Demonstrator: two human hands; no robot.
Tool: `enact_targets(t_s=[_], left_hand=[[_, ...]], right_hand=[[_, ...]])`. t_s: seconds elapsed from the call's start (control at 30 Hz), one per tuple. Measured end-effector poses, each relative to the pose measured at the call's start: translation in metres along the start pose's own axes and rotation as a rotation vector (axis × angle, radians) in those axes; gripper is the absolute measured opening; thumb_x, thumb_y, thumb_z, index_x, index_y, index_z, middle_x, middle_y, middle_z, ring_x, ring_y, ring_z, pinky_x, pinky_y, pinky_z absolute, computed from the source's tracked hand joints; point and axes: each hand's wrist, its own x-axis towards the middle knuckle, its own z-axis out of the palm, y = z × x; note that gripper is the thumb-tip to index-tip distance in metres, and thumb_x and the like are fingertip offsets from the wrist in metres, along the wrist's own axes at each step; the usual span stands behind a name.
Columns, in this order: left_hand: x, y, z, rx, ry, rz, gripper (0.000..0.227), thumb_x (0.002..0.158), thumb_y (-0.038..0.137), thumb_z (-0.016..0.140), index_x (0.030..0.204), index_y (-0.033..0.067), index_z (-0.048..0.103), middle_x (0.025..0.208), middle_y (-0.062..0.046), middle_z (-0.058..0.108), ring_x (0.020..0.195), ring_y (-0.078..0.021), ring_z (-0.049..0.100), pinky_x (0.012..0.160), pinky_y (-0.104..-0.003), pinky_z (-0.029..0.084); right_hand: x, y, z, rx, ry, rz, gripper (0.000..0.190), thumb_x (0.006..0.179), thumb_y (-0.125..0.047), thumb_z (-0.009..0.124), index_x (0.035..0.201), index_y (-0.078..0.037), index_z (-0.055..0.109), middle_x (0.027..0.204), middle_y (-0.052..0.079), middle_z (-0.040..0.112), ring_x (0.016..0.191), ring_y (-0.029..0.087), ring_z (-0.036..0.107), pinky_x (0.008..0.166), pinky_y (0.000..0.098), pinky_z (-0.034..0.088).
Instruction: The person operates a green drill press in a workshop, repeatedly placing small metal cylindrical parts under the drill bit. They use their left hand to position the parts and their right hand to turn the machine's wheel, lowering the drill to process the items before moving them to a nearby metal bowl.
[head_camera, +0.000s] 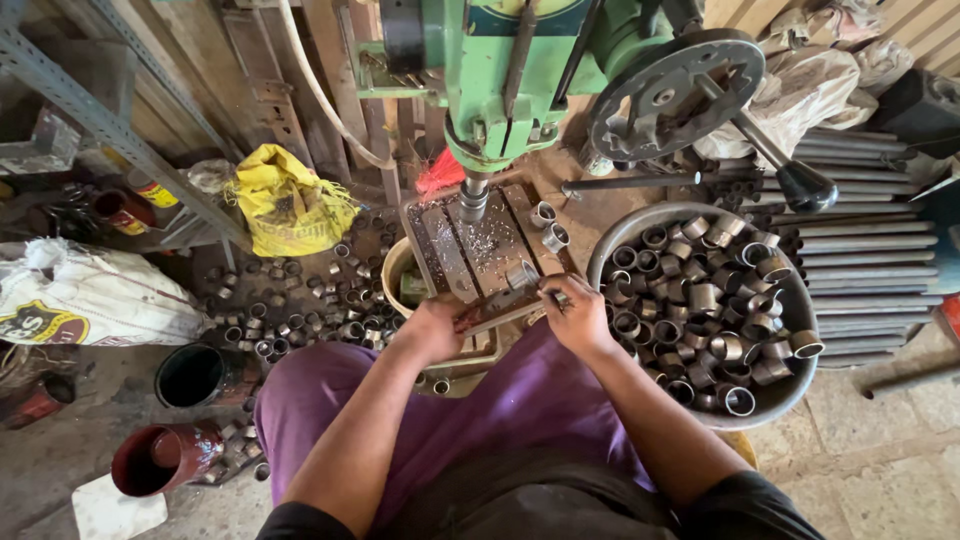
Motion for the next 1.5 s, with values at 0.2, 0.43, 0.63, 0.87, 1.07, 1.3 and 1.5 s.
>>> enact_targets(t_s=[0.2, 0.43, 0.63, 0.87, 1.07, 1.3, 1.5], left_hand=[[0.001, -0.002, -0.005, -0.029, 0.042, -0.074, 0.032, 0.096, 0.006, 0.056, 0.124, 0.0180, 0.061, 0.118, -0.008, 0.066, 0.103, -0.0225, 0.071, 0.093, -0.037, 0.062], [0.048, -0.073, 0.008, 0.398, 0.647, 0.028, 0.040, 0.101, 0.051, 0.055, 0.123, 0.0188, 0.063, 0.112, -0.004, 0.067, 0.097, -0.0242, 0.068, 0.090, -0.045, 0.051], [0.078, -0.092, 0.016, 0.337, 0.698, -0.054, 0.038, 0.094, 0.050, 0.059, 0.122, 0.0248, 0.066, 0.115, -0.001, 0.067, 0.103, -0.0254, 0.067, 0.091, -0.047, 0.049], [0.072, -0.081, 0.001, 0.425, 0.622, -0.068, 0.037, 0.097, 0.055, 0.054, 0.117, 0.0264, 0.068, 0.115, 0.000, 0.068, 0.110, -0.0236, 0.064, 0.102, -0.047, 0.046], [0.072, -0.074, -0.004, 0.430, 0.623, -0.042, 0.036, 0.095, 0.051, 0.059, 0.118, 0.0239, 0.067, 0.119, -0.003, 0.066, 0.107, -0.0258, 0.064, 0.094, -0.050, 0.046], [0.071, -0.063, -0.013, 0.425, 0.565, -0.074, 0.038, 0.094, 0.054, 0.060, 0.111, 0.0212, 0.068, 0.119, -0.004, 0.066, 0.111, -0.0253, 0.063, 0.097, -0.049, 0.046], [0.069, -0.064, -0.012, 0.429, 0.609, -0.059, 0.037, 0.095, 0.052, 0.060, 0.116, 0.0227, 0.067, 0.122, -0.005, 0.065, 0.113, -0.0267, 0.062, 0.097, -0.050, 0.045]], right_hand=[[0.021, -0.044, -0.016, 0.073, -0.103, 0.233, 0.033, 0.084, -0.004, 0.076, 0.117, -0.008, 0.072, 0.102, 0.010, 0.076, 0.091, 0.019, 0.077, 0.077, 0.0299, 0.061], [0.060, -0.104, -0.133, -0.226, 0.169, -0.209, 0.020, 0.092, -0.007, 0.079, 0.111, -0.007, 0.074, 0.114, 0.012, 0.076, 0.097, 0.019, 0.077, 0.079, 0.0276, 0.062], [0.119, -0.147, -0.247, 0.090, 0.344, -0.355, 0.020, 0.106, -0.005, 0.067, 0.122, 0.005, 0.058, 0.103, 0.014, 0.072, 0.078, 0.014, 0.068, 0.068, 0.0253, 0.054], [0.177, -0.119, -0.268, -0.227, -0.041, 0.288, 0.051, 0.093, -0.013, 0.081, 0.137, 0.006, 0.064, 0.100, 0.018, 0.074, 0.074, 0.017, 0.068, 0.062, 0.0282, 0.054], [0.187, -0.102, -0.275, -0.327, -0.150, 0.442, 0.039, 0.097, -0.013, 0.077, 0.132, 0.003, 0.069, 0.087, 0.016, 0.075, 0.062, 0.020, 0.067, 0.052, 0.0331, 0.052], [0.181, -0.091, -0.267, -0.446, -0.283, 0.525, 0.038, 0.098, -0.016, 0.074, 0.135, -0.007, 0.072, 0.078, 0.017, 0.075, 0.062, 0.019, 0.066, 0.056, 0.0369, 0.050], [0.138, -0.047, -0.197, -0.151, 0.033, 0.255, 0.041, 0.100, -0.015, 0.072, 0.139, -0.004, 0.065, 0.096, 0.011, 0.074, 0.077, 0.008, 0.063, 0.066, 0.0271, 0.050]])
